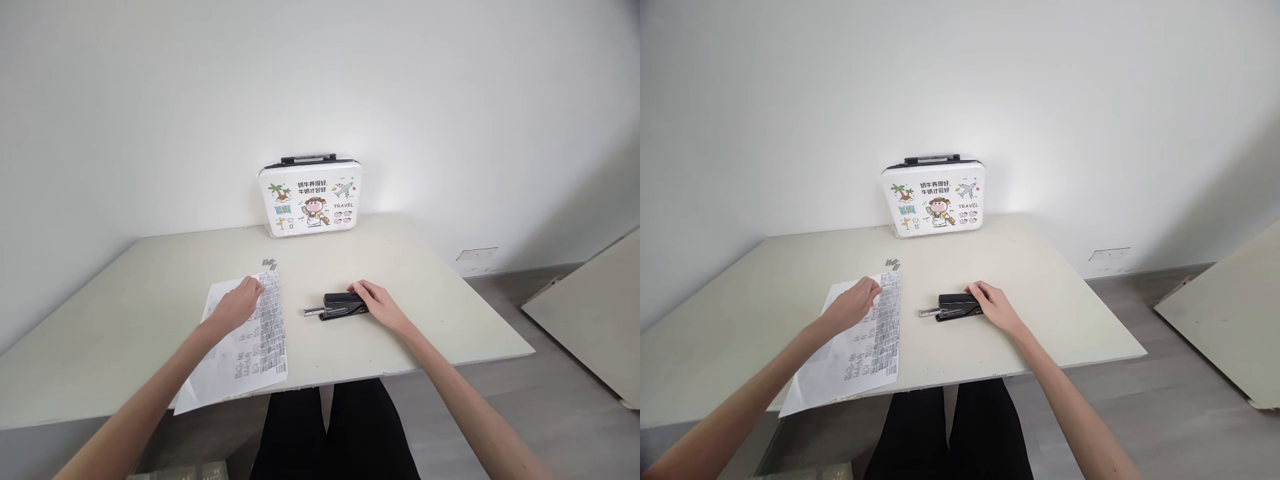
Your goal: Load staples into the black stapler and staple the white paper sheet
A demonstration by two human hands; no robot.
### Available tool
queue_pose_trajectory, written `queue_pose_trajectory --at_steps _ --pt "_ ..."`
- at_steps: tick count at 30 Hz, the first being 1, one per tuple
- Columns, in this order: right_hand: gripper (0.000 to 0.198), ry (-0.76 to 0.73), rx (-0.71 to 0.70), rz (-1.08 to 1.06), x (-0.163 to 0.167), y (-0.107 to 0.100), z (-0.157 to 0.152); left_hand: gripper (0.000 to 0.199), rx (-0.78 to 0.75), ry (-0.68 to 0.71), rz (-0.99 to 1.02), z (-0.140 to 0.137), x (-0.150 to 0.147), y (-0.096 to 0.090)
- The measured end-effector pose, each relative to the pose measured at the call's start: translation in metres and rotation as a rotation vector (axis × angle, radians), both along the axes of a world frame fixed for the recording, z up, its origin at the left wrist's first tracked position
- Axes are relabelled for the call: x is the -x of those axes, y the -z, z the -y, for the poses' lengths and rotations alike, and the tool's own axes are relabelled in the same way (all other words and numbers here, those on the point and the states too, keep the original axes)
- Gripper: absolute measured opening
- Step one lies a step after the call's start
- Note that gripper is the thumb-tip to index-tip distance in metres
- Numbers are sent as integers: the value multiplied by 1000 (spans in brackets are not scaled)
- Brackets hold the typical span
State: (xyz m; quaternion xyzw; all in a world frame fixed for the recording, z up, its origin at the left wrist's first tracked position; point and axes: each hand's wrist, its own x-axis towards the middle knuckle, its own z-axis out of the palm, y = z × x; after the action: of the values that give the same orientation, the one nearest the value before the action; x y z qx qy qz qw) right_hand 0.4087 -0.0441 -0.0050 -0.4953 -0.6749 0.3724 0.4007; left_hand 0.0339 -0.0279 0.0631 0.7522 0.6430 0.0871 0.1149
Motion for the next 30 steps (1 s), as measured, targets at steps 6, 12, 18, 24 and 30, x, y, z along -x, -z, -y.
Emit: queue_pose_trajectory --at_steps 6,12,18,24,30 --pt "54 1 11 0 0 1 1 38 5 37 -104 8 13 4" --pt "53 7 6 7 1 -4 4 39 7 48 -197 10 16 12" --pt "52 12 12 15 0 -5 4 37 -16 55 -297 7 20 16" --pt "53 14 16 15 0 -3 4 38 -21 68 -264 11 28 9" --pt "51 10 15 13 0 -4 4 33 -9 169 -61 16 32 6"
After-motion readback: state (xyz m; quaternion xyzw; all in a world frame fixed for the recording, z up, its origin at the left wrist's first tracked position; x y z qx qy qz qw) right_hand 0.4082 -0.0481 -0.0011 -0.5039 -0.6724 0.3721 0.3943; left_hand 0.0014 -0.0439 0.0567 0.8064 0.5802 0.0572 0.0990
